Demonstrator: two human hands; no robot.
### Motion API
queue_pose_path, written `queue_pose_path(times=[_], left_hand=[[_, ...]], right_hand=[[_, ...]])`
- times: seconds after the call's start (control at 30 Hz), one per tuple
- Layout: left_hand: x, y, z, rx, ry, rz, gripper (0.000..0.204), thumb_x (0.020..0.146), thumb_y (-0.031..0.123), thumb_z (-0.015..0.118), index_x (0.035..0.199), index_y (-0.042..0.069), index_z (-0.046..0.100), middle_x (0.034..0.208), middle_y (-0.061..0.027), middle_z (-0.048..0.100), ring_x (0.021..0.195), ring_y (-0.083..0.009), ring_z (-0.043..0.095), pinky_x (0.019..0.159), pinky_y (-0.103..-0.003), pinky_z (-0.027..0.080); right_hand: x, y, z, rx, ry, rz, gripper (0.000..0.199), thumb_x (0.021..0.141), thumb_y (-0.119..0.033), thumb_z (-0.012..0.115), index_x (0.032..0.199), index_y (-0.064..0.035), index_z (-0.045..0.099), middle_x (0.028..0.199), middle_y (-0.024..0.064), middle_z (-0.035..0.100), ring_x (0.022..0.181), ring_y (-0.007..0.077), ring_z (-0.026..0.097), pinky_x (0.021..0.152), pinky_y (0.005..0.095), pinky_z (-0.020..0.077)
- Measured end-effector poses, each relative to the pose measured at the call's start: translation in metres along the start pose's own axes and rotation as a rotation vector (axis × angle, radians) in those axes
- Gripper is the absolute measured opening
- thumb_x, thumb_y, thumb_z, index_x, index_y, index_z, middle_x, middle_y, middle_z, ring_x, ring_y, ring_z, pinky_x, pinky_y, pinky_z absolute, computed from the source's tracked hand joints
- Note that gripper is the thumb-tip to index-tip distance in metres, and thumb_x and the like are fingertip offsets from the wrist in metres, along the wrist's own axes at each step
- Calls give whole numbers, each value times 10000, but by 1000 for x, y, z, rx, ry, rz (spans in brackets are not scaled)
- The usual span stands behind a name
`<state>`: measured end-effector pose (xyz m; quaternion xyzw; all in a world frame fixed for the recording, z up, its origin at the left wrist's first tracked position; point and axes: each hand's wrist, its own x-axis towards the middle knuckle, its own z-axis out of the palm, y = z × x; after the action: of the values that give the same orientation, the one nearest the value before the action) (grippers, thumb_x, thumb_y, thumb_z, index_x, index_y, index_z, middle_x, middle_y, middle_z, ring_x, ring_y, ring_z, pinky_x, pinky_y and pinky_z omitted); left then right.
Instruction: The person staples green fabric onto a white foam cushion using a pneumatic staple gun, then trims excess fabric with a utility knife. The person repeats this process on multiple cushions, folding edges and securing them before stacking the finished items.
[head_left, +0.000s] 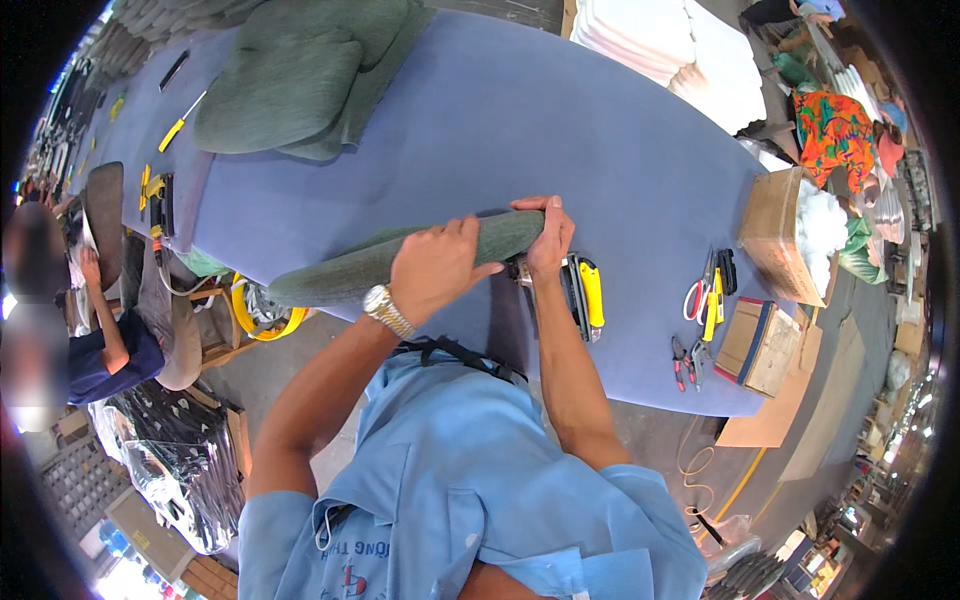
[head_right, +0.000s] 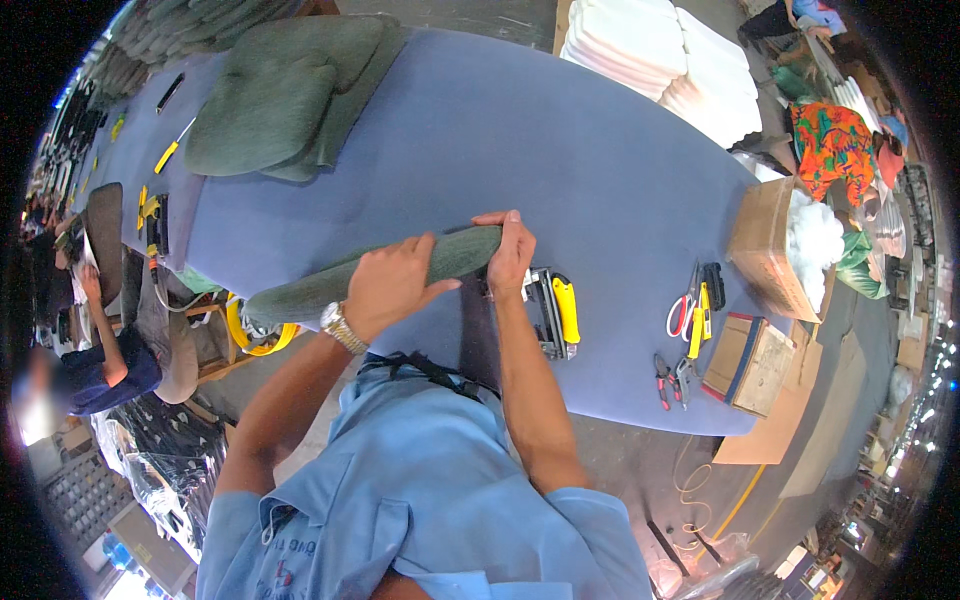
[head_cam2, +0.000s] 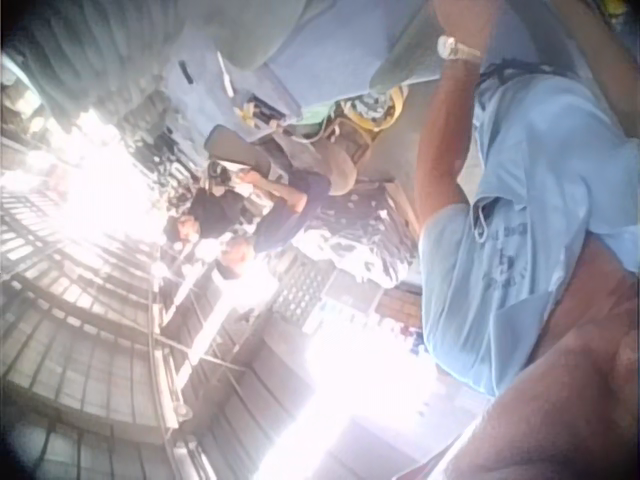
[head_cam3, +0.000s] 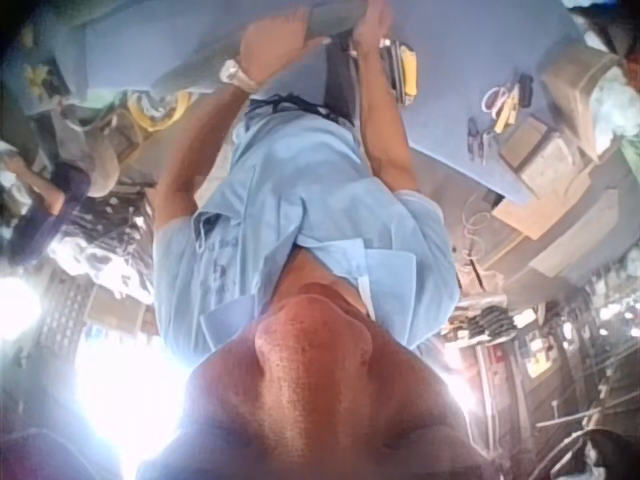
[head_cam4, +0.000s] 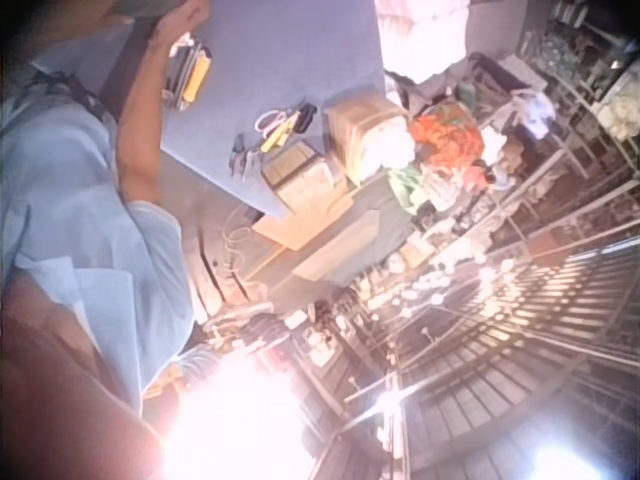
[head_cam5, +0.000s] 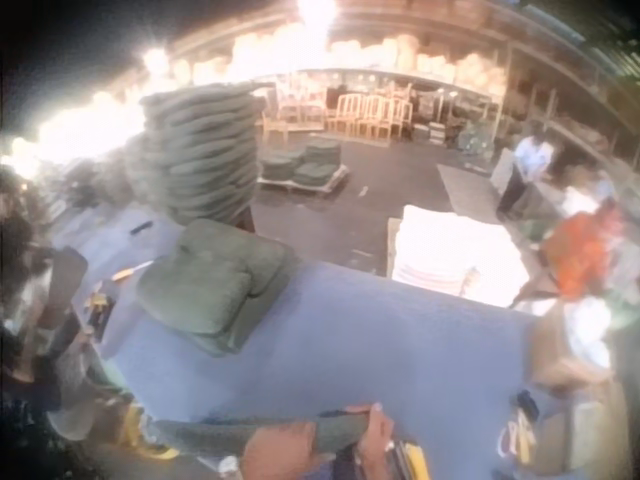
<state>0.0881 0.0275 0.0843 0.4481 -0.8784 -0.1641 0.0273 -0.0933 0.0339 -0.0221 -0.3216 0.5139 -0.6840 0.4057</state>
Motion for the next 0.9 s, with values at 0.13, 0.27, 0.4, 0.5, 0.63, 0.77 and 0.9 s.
queue_pose_path(times=[0.13, 0.27, 0.4, 0.5, 0.63, 0.77, 0.9], left_hand=[[27, 15, 2, -29, -49, 20, 640, 920, 554, 701, 1199, -13, 596, 990, -187, 740, 815, -358, 750, 681, -484, 593], [31, 17, 8, -45, -66, 58, 604, 968, 547, 639, 1210, -6, 609, 993, -194, 743, 814, -384, 747, 686, -498, 593], [34, 14, 7, -54, -81, 64, 583, 987, 549, 607, 1219, 15, 624, 1006, -190, 745, 820, -413, 739, 698, -516, 591], [33, 16, 7, -76, -78, 57, 580, 983, 561, 606, 1209, 28, 625, 1007, -185, 745, 810, -421, 733, 694, -530, 585], [22, 16, -1, -98, -8, 52, 645, 936, 569, 658, 1266, 15, 642, 1108, -164, 750, 982, -367, 737, 801, -490, 591], [-15, -3, -2, -122, 75, 14, 747, 848, 572, 757, 1386, 74, 616, 1254, -157, 717, 1111, -354, 708, 905, -463, 578], [-50, -36, -9, -107, 84, -45, 821, 758, 552, 847, 1420, 127, 613, 1259, -152, 715, 1099, -350, 711, 906, -459, 575]], right_hand=[[3, 6, 0, 4, 14, -15, 610, 1131, -369, 394, 814, 42, 714, 856, 135, 726, 806, 181, 644, 779, 336, 510], [6, 10, -6, -39, 6, 20, 645, 1125, -396, 396, 754, 40, 693, 801, 162, 715, 749, 214, 656, 753, 366, 535], [19, 8, -7, 84, 63, 232, 689, 1105, -452, 434, 673, 36, 659, 728, 169, 694, 641, 237, 645, 665, 384, 549], [28, 8, -15, 202, 101, 318, 673, 1087, -482, 467, 709, 40, 661, 708, 168, 685, 602, 244, 634, 620, 384, 545], [38, 13, -35, -213, 87, 273, 482, 1031, -427, 590, 818, -8, 699, 746, 135, 706, 703, 243, 675, 689, 364, 542], [-9, -7, -103, -861, 137, 112, 243, 955, -274, 723, 1027, -42, 719, 955, 114, 764, 893, 239, 733, 806, 373, 568], [-62, -13, -178, -1215, 138, 316, 281, 900, -244, 775, 1102, -59, 712, 1026, 117, 770, 963, 245, 744, 846, 393, 575]])
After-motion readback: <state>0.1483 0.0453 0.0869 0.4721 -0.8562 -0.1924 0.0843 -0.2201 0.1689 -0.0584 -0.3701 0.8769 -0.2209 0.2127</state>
